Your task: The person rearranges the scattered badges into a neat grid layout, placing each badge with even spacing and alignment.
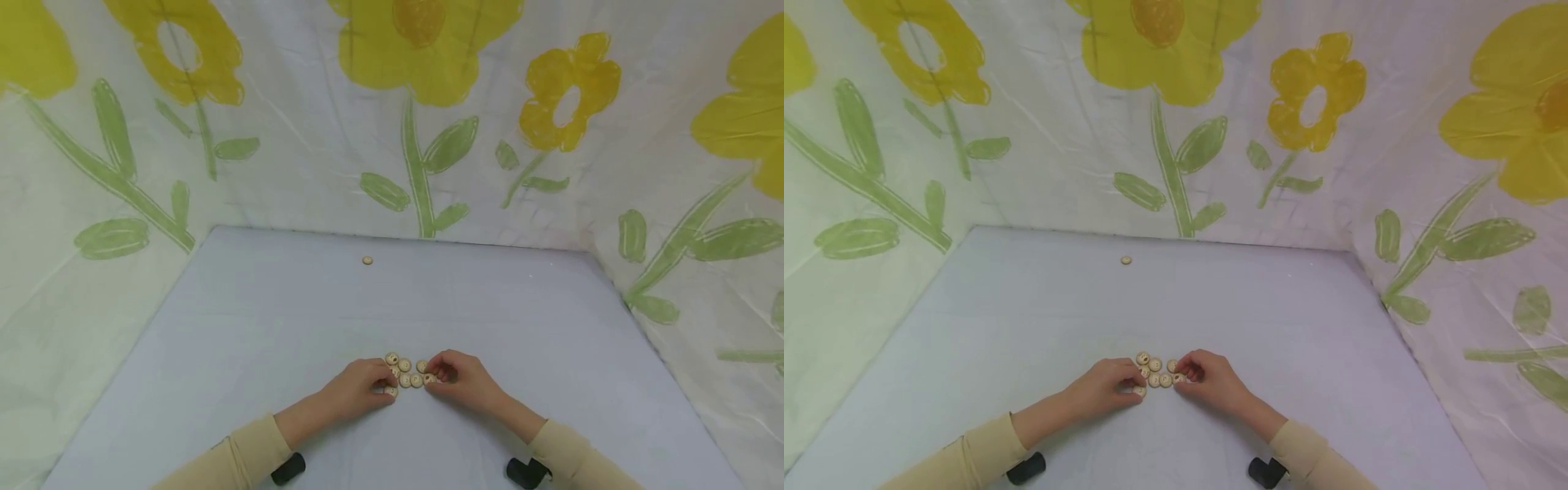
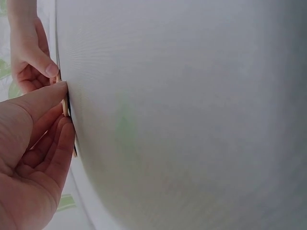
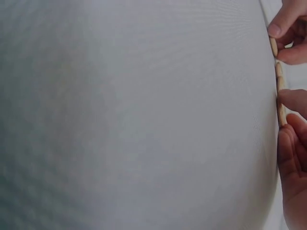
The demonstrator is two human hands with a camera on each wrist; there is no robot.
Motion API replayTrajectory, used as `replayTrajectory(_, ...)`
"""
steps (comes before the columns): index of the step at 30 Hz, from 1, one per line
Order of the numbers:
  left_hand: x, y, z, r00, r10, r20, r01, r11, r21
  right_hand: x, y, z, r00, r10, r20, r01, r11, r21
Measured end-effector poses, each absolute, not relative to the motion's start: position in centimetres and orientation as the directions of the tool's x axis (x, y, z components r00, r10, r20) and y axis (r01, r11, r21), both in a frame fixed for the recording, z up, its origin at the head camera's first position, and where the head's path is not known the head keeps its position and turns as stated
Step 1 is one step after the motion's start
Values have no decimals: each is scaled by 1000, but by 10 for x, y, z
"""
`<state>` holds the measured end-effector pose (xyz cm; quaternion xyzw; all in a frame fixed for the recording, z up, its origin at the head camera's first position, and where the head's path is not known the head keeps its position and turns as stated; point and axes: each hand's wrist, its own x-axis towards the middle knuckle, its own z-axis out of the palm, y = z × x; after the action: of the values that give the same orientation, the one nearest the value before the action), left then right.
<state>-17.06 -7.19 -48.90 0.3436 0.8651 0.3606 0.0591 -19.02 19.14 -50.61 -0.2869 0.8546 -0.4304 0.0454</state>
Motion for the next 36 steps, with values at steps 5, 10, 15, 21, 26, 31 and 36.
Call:
replayTrajectory(5,-171,-72,-489,-760,635,140,538,494,682,-190,191,-504,-820,-543,182,-474,465,-748)
replayTrajectory(10,-171,-73,-489,-767,626,143,521,476,708,-189,191,-504,-819,-546,175,-471,467,-748)
replayTrajectory(15,-171,-74,-489,-764,621,175,533,453,715,-189,191,-505,-819,-547,174,-471,467,-748)
replayTrajectory(21,-171,-73,-490,-767,614,188,543,463,700,-189,191,-505,-812,-552,190,-486,460,-743)
replayTrajectory(26,-173,-73,-488,-793,597,121,486,501,717,-189,191,-506,-807,-555,200,-498,461,-735)
replayTrajectory(31,-175,-73,-484,-803,580,136,487,508,711,-189,191,-507,-798,-559,227,-517,441,-734)
replayTrajectory(36,-182,-73,-481,-798,576,177,515,498,698,-190,192,-507,-795,-560,233,-520,431,-737)
